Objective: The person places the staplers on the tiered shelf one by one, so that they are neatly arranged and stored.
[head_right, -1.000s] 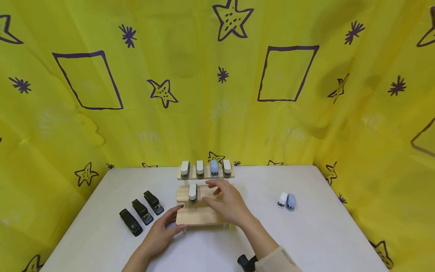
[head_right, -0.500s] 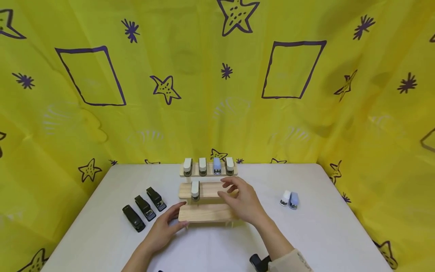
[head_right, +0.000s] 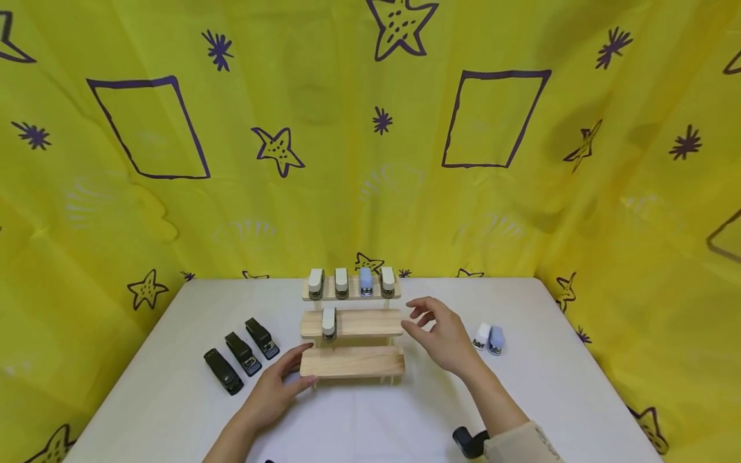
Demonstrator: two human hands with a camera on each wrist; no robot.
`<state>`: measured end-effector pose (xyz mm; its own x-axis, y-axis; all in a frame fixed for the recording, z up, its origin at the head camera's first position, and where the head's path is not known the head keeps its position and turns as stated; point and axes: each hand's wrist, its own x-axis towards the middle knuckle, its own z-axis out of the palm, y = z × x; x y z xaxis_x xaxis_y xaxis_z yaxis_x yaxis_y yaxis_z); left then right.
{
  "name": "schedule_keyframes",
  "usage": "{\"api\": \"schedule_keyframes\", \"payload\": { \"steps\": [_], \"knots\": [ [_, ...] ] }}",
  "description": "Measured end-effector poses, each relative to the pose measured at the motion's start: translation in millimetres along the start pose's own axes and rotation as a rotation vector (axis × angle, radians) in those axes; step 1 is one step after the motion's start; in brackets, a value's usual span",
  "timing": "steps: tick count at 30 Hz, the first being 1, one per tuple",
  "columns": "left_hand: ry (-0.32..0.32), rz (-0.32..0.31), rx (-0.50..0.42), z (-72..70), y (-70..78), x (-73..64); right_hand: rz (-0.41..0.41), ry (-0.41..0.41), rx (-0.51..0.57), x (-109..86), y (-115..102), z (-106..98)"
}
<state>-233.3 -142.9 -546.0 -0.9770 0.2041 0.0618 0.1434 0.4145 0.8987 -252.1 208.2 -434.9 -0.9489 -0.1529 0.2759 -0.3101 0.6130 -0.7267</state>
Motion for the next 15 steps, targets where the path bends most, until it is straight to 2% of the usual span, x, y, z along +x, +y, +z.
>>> {"api": "schedule_keyframes", "payload": {
  "steps": [10,15],
  "knots": [
    [-0.015,0.010,-0.007,1.4,-0.7,-1.9,0.063,-0.032,-0.131,-2.1,24.1,-24.1],
    [-0.002,0.012,0.004,0.1,-1.5,-1.0,0.081,-0.060,-0.195,-1.0,34.9,-36.8]
  ]
}}
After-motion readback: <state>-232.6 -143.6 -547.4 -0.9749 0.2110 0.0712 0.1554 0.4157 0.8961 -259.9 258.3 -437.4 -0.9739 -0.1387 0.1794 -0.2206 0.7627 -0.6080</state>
